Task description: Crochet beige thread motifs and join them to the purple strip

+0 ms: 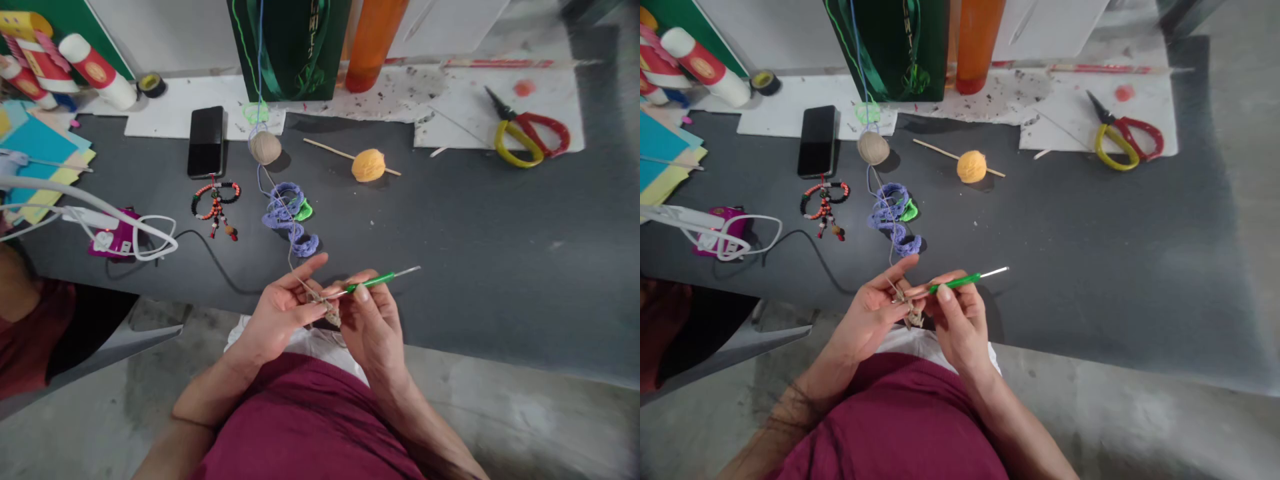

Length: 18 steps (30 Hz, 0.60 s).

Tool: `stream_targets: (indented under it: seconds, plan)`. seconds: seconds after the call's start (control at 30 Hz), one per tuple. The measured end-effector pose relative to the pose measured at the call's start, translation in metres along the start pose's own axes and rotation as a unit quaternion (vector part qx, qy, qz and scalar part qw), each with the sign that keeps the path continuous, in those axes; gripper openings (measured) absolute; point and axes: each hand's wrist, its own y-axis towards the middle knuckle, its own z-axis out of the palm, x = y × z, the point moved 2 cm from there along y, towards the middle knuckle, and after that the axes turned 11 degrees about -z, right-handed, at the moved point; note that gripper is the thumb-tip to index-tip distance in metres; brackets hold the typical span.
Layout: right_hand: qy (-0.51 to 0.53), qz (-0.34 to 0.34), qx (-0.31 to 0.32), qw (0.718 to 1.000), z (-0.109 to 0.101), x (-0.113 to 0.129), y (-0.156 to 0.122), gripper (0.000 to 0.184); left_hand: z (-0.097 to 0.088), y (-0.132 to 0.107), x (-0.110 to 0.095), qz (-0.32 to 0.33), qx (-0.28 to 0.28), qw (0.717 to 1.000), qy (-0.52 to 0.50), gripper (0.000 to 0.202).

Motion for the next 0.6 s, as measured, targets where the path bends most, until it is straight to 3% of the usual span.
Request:
stream_targets:
  seconds: [0.17,0.3,0.43,0.6]
  plan:
    - [-0.095,-0.080,-0.017,0.992,0.001,0.001,-0.001,0.004,0.001,-0.007,-0.001,0.125,-0.098,0.980,0.119,0.069]
    - [-0.148,-0.082,0.010,0.986,-0.001,-0.002,-0.001,0.008,-0.001,-0.004,0.001,0.126,-0.084,0.980,0.133,0.067]
    - [-0.070,-0.018,-0.017,0.997,-0.003,-0.007,0.003,0.005,-0.006,0.002,0.003,0.134,-0.063,0.984,0.095,0.056]
    - [0.009,0.007,-0.068,0.998,0.000,-0.008,0.008,0.012,-0.009,0.006,0.004,0.132,-0.053,0.989,0.051,0.052]
